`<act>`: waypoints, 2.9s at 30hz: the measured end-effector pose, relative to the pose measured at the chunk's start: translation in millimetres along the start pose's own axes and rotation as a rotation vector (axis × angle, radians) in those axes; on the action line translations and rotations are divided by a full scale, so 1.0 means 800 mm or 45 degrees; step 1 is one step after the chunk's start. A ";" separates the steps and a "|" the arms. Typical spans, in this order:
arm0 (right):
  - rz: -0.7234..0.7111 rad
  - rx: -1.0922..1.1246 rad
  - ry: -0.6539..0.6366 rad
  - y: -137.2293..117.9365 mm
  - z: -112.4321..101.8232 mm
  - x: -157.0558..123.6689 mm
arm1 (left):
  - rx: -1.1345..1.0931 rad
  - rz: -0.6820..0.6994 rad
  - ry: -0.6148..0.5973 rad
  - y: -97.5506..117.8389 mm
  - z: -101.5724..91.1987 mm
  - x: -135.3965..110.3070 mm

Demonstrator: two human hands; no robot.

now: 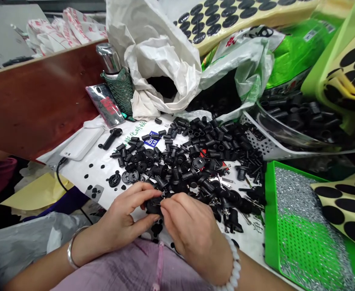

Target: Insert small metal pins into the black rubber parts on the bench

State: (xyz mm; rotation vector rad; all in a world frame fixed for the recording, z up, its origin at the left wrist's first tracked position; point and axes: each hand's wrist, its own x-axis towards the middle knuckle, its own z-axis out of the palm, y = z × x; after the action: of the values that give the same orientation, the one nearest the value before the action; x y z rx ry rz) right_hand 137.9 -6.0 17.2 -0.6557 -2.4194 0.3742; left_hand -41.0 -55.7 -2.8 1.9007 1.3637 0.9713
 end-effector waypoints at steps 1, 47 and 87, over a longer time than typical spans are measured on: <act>-0.045 -0.077 0.006 -0.002 0.000 -0.002 | 0.035 0.015 -0.006 0.001 -0.001 0.000; 0.594 0.828 -0.071 0.016 -0.002 -0.012 | -0.112 0.011 0.065 -0.007 0.020 0.004; 0.123 0.235 0.015 0.013 -0.004 -0.018 | -0.045 0.236 0.182 -0.014 0.026 0.000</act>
State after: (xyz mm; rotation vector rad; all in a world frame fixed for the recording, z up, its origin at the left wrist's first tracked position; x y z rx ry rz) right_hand 153.8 -5.1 8.6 -0.6908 -2.3126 0.6233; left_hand -29.5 -53.2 -23.5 1.9903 1.2554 1.2349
